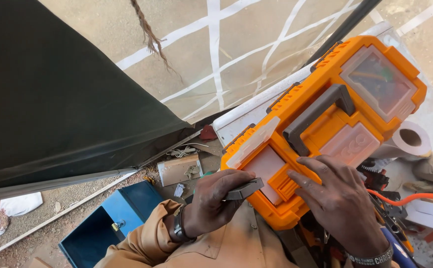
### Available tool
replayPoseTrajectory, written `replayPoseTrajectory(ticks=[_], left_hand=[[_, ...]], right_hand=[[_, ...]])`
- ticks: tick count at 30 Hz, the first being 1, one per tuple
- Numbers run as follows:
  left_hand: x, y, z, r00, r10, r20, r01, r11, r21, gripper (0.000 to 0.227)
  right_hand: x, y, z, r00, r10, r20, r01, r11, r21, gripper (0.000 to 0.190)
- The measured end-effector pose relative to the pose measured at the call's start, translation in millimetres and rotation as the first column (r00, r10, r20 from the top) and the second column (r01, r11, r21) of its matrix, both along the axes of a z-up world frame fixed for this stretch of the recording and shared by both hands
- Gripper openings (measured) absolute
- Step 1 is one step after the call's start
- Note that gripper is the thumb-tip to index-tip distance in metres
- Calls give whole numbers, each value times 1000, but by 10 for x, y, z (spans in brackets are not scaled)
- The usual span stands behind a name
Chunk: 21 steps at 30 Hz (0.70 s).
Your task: Searching through and organizing various hand tools inside a plastic toolbox
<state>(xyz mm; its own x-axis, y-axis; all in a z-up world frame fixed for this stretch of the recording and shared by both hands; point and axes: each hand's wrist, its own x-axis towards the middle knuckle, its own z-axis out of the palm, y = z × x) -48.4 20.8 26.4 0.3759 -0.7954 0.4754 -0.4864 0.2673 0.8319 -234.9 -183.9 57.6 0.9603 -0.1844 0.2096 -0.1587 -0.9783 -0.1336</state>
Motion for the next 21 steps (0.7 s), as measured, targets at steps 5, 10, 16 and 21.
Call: replayPoseTrajectory(ticks=[5, 10, 16, 21], left_hand=[[2, -15, -26, 998, -59, 34, 59, 998, -17, 31], [-42, -252, 170, 786, -114, 608, 88, 994, 72, 37], [-145, -439, 159, 586, -155, 795, 58, 987, 150, 36], [-140, -355, 77, 576, -153, 803, 80, 988, 131, 36]], right_hand=[[52, 43, -7, 999, 26, 29, -27, 1000, 10, 34], [-133, 221, 69, 959, -146, 244, -9, 841, 540, 45], [-276, 527, -308, 900, -357, 250, 162, 806, 569, 68], [-65, 638, -331, 823, -430, 372, 211, 839, 502, 33]])
